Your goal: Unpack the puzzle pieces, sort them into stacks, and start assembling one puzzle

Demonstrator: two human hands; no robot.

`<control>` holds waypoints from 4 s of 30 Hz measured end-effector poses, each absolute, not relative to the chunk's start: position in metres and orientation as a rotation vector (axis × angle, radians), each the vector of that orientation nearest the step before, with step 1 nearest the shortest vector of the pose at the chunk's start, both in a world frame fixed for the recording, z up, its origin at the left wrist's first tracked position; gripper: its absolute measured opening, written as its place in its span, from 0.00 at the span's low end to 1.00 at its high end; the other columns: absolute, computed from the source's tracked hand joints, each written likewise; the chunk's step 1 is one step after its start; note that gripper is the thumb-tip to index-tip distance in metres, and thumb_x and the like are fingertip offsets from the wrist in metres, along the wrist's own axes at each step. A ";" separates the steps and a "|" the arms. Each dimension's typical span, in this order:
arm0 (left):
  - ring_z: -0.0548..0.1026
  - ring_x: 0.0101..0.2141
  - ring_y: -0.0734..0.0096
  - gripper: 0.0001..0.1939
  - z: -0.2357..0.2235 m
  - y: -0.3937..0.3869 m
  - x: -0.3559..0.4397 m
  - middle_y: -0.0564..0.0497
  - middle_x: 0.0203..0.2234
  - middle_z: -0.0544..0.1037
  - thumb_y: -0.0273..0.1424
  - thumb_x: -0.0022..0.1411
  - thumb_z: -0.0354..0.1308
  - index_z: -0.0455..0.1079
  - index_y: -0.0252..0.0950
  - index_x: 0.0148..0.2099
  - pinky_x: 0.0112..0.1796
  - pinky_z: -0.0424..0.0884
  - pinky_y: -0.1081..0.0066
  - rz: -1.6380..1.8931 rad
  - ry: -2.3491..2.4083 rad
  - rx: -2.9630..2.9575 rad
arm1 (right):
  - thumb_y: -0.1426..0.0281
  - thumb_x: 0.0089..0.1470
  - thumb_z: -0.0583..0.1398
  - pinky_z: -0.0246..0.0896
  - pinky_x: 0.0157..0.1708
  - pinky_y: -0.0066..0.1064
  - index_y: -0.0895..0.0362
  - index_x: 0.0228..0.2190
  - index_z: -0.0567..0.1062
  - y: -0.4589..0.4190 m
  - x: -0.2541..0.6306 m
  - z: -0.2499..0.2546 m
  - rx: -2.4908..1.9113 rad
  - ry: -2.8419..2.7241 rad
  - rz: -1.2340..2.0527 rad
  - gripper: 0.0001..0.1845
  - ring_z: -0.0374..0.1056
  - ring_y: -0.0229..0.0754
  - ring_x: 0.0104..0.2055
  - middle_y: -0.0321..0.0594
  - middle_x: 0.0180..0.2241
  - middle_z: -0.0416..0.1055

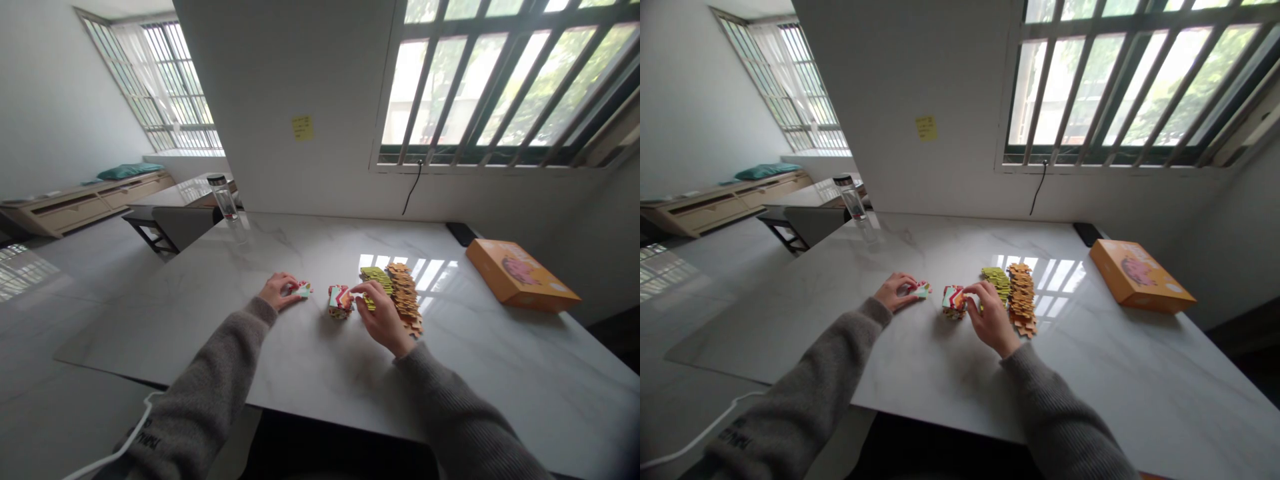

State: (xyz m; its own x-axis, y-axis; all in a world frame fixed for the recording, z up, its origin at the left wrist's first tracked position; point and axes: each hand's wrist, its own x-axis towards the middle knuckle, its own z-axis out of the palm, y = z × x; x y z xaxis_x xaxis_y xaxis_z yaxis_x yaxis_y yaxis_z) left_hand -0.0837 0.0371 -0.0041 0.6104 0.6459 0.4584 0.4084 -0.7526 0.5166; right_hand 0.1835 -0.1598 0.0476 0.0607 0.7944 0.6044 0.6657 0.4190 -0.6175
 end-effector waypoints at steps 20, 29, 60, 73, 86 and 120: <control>0.72 0.52 0.57 0.22 0.034 -0.029 -0.048 0.42 0.52 0.75 0.40 0.59 0.66 0.69 0.41 0.53 0.53 0.71 0.54 1.129 0.475 2.480 | 0.73 0.54 0.65 0.61 0.55 0.48 0.51 0.50 0.68 -0.155 0.183 0.052 -1.250 -1.747 0.272 0.22 0.63 0.50 0.53 0.44 0.49 0.67; 0.77 0.47 0.59 0.14 0.041 -0.051 -0.038 0.43 0.46 0.78 0.38 0.59 0.67 0.71 0.40 0.45 0.50 0.73 0.55 1.140 0.449 2.397 | 0.70 0.57 0.64 0.67 0.50 0.43 0.50 0.54 0.67 -0.161 0.172 0.055 -1.198 -1.721 0.365 0.24 0.66 0.48 0.51 0.46 0.52 0.66; 0.75 0.43 0.59 0.11 0.032 -0.006 -0.066 0.46 0.41 0.80 0.43 0.60 0.66 0.77 0.41 0.40 0.49 0.70 0.57 1.349 0.677 2.493 | 0.66 0.64 0.56 0.68 0.44 0.42 0.52 0.54 0.68 -0.156 0.178 0.051 -1.297 -1.520 0.357 0.17 0.69 0.46 0.44 0.45 0.44 0.71; 0.73 0.43 0.59 0.11 -0.013 0.042 -0.086 0.48 0.42 0.80 0.40 0.59 0.66 0.77 0.40 0.39 0.50 0.66 0.56 0.913 0.860 2.570 | 0.72 0.60 0.60 0.62 0.55 0.49 0.51 0.47 0.71 -0.153 0.187 0.041 -1.337 -1.869 0.249 0.13 0.63 0.50 0.53 0.46 0.49 0.68; 0.77 0.39 0.64 0.19 0.038 -0.048 -0.028 0.46 0.38 0.81 0.41 0.63 0.62 0.72 0.37 0.52 0.41 0.70 0.66 1.083 0.614 1.964 | 0.75 0.53 0.64 0.66 0.53 0.46 0.51 0.47 0.67 -0.161 0.165 0.055 -1.224 -1.673 0.045 0.20 0.63 0.50 0.53 0.45 0.48 0.60; 0.75 0.42 0.60 0.24 0.037 -0.058 -0.017 0.45 0.41 0.77 0.46 0.61 0.64 0.69 0.38 0.55 0.45 0.71 0.60 1.262 0.484 2.497 | 0.60 0.59 0.63 0.69 0.33 0.33 0.54 0.37 0.70 -0.164 0.159 0.047 -1.050 -1.248 0.806 0.11 0.71 0.39 0.31 0.37 0.31 0.74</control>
